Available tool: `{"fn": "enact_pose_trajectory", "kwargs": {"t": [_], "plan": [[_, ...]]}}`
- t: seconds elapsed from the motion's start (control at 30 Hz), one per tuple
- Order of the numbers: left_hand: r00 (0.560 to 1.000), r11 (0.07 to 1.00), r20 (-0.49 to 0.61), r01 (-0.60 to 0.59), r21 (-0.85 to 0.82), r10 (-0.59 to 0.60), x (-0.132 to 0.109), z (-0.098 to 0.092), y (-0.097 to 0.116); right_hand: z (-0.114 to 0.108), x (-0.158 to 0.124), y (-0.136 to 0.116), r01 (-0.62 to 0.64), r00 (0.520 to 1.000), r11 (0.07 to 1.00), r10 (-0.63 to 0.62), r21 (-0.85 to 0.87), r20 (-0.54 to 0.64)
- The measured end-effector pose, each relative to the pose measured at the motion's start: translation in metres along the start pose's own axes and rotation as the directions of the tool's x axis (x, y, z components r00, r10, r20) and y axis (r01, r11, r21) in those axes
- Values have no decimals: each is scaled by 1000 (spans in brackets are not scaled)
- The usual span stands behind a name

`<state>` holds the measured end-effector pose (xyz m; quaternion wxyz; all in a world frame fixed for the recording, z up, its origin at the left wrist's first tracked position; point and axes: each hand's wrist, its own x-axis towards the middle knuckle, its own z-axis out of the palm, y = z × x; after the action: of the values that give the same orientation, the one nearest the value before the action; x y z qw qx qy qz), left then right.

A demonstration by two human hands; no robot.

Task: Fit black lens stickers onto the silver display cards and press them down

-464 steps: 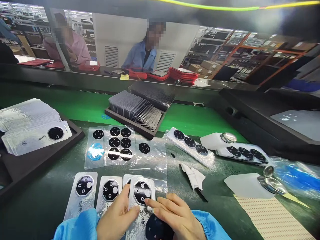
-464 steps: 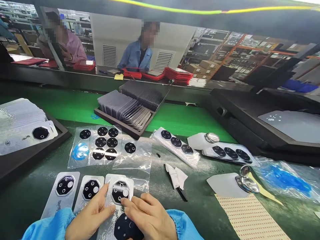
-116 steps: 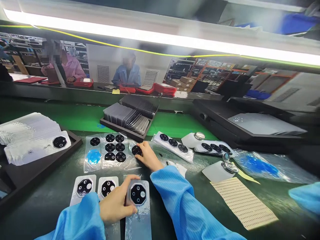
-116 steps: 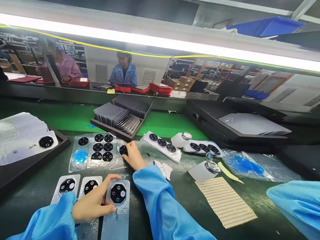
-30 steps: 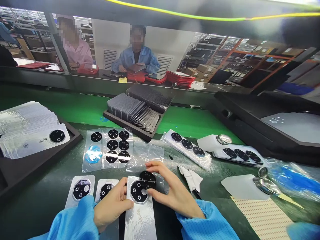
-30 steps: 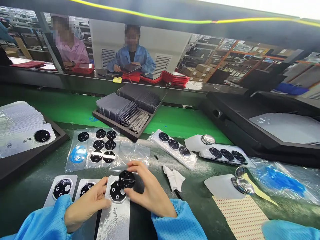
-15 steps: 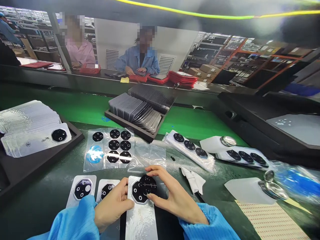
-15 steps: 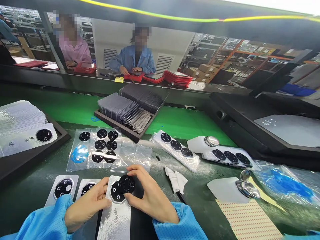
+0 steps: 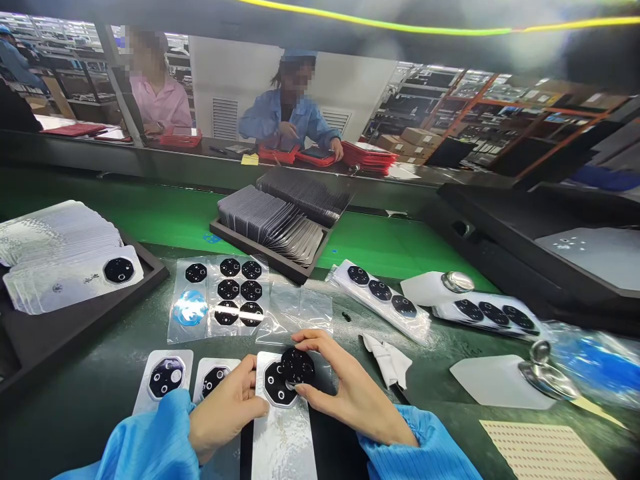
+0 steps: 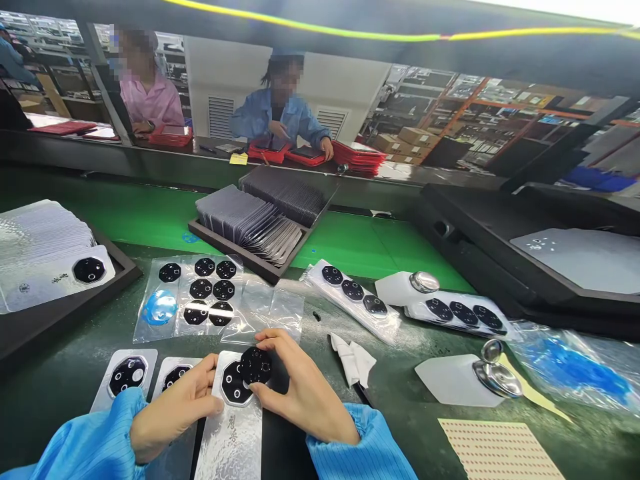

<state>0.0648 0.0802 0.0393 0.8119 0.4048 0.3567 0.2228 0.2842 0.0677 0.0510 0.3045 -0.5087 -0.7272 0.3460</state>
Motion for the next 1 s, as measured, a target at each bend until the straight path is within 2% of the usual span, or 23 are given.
{"fn": "enact_pose_trajectory", "kwargs": {"t": [1.0], "plan": [[999,999,-22,38,22,-38,-3,1,4,-1,0,-2,-20,1000,1000,20,-4,3]]}}
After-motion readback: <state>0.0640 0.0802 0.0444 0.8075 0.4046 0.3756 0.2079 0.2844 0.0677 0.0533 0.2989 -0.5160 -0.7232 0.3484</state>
